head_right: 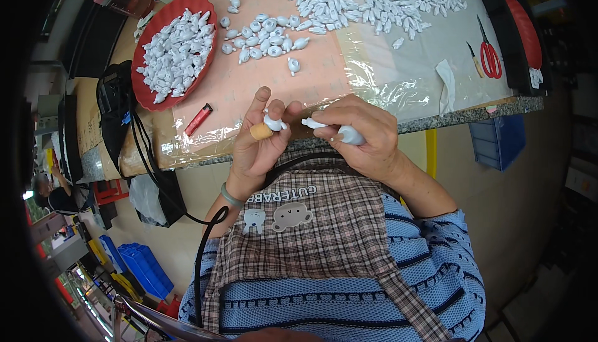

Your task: The person assembles small plastic components by hand, applying adhesive from a squeeze bottle to join them.

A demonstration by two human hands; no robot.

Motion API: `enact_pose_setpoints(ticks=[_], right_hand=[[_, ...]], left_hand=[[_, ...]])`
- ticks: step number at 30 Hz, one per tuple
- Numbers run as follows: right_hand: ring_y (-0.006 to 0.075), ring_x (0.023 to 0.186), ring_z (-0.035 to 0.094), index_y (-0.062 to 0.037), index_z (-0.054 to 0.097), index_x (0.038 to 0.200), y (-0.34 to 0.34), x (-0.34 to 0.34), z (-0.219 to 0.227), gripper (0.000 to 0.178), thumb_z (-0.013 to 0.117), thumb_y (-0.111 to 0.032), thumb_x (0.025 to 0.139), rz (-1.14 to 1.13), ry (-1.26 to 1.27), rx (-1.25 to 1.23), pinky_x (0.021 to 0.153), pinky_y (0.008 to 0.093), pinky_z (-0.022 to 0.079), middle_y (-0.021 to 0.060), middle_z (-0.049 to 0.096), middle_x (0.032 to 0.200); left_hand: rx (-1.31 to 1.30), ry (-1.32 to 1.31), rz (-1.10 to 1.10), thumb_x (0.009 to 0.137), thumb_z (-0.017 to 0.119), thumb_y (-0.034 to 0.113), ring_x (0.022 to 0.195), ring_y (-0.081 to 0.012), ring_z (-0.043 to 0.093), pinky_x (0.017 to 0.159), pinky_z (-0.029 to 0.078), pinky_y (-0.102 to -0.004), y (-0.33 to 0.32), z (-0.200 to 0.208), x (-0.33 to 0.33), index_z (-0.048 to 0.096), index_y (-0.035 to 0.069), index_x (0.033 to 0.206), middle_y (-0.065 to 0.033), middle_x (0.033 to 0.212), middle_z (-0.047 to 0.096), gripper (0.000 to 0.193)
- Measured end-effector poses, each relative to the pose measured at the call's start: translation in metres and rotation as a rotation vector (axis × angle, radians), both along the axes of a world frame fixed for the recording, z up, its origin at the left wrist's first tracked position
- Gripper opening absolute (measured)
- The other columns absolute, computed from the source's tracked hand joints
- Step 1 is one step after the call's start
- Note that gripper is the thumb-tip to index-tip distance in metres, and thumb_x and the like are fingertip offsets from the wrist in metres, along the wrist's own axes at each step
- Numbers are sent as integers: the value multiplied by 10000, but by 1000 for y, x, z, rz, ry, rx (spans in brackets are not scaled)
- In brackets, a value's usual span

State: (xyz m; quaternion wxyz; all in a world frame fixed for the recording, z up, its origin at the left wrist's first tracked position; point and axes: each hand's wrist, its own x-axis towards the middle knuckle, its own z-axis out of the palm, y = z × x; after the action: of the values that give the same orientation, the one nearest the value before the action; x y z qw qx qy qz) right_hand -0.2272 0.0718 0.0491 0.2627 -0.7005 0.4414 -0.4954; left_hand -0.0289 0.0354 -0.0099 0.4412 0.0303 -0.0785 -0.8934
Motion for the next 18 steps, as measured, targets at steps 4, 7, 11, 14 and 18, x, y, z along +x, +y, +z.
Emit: enact_pose_setpoints(ticks=[4,7,11,14,18], right_hand=[[211,751,655,-5,656,921,-1,0,-1,245,738,71,703,8,-2,1,644,289,510,113,671,837],[211,753,656,-6,655,924,-2,-1,0,251,740,69,701,16,14,-6,645,289,511,112,671,839],[206,747,650,0,653,926,-6,-5,-4,229,729,65,720,1,22,-14,641,287,506,115,669,833],[183,736,638,6,656,935,-12,-13,-7,198,708,58,751,-59,66,18,639,272,491,109,664,835],[143,718,614,3,662,955,-13,-19,-12,176,681,49,786,-159,149,158,638,245,464,85,657,843]], left_hand=[[10,28,-5,839,553,-90,1243,-381,463,910,547,-336,-1,-1,0,466,91,1251,-137,1018,568,458],[14,17,-2,843,552,-87,1239,-382,467,913,546,-336,-2,-2,0,464,89,1252,-141,1017,570,454],[-6,-4,2,852,552,-71,1235,-380,475,918,541,-334,-4,0,-1,466,80,1242,-145,1018,580,427],[-42,-100,39,859,564,-47,1221,-369,495,919,535,-330,-2,1,-1,468,70,1231,-150,1035,604,402],[-70,-238,52,851,604,-18,1207,-356,510,914,533,-335,3,5,-2,467,72,1232,-142,1068,616,415]])
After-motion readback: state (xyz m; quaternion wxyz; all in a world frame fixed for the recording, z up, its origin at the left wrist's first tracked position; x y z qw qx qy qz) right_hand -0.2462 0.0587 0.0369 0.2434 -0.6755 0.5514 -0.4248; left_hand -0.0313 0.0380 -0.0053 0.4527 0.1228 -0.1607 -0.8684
